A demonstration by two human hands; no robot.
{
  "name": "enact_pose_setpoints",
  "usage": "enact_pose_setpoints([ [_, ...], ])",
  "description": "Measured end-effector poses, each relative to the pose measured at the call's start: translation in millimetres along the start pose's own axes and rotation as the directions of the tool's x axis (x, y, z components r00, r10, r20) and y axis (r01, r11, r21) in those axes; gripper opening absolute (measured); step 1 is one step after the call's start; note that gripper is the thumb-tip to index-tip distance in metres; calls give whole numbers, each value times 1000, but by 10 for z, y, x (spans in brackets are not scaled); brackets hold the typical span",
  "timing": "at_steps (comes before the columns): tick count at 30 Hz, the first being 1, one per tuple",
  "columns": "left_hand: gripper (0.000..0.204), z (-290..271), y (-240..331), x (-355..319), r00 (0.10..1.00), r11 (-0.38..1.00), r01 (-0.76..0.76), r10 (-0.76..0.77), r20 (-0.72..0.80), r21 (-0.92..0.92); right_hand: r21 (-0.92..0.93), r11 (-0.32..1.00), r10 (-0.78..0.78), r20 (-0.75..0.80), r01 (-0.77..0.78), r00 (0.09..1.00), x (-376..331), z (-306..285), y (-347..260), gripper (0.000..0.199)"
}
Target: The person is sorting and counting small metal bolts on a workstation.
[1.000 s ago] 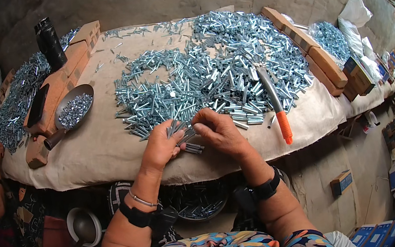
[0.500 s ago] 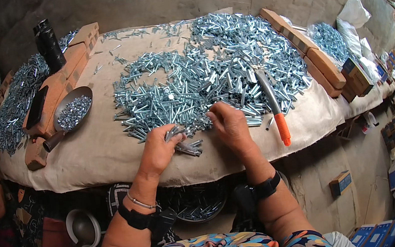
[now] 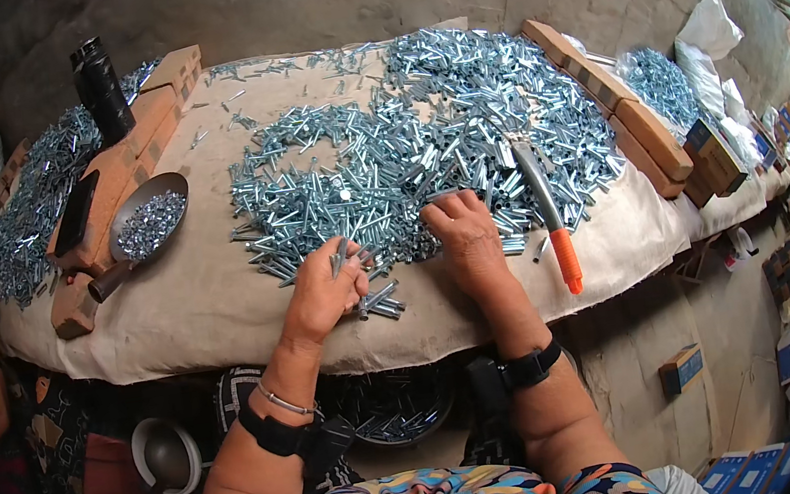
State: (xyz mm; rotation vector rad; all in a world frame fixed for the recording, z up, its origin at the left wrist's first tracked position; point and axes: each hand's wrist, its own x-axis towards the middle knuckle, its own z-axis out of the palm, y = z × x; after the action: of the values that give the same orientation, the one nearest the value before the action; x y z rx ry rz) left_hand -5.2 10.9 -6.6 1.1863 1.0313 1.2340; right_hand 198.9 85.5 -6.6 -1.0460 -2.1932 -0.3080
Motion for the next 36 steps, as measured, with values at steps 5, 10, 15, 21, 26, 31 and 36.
enact_pose_setpoints([
  [5, 12, 41, -3, -2, 998, 997, 53, -54, -14, -63, 370, 927, -64, -2, 60, 998, 6, -63, -226, 27],
  [10, 10, 23, -1, -5, 999, 999, 47, -47, -12, -26, 415, 908, -86, 37, 63, 996, 25, -172, -344, 30],
  [15, 7, 36, 3, 1, 999, 996, 51, -52, -12, -72, 278, 951, -137, -17, 136, 990, 26, -198, -391, 33],
  [21, 8, 14, -6, 15, 1000, 999, 31, -31, 6, -16, 388, 904, -196, 6, 178, 981, 18, -160, -463, 33],
  [26, 10, 38, -32, 13, 996, 995, -63, 57, -72, -80, 843, 513, 71, 148, -163, 986, 9, -47, -450, 30],
  [31, 9, -3, -20, 12, 999, 998, 7, -4, -33, 70, 823, 523, 30, 241, -221, 970, 3, 44, -484, 20],
  [36, 11, 12, -31, 13, 997, 990, 55, -61, -46, -126, 201, 976, 86, -1, -84, 996, 73, 85, -74, 23],
])
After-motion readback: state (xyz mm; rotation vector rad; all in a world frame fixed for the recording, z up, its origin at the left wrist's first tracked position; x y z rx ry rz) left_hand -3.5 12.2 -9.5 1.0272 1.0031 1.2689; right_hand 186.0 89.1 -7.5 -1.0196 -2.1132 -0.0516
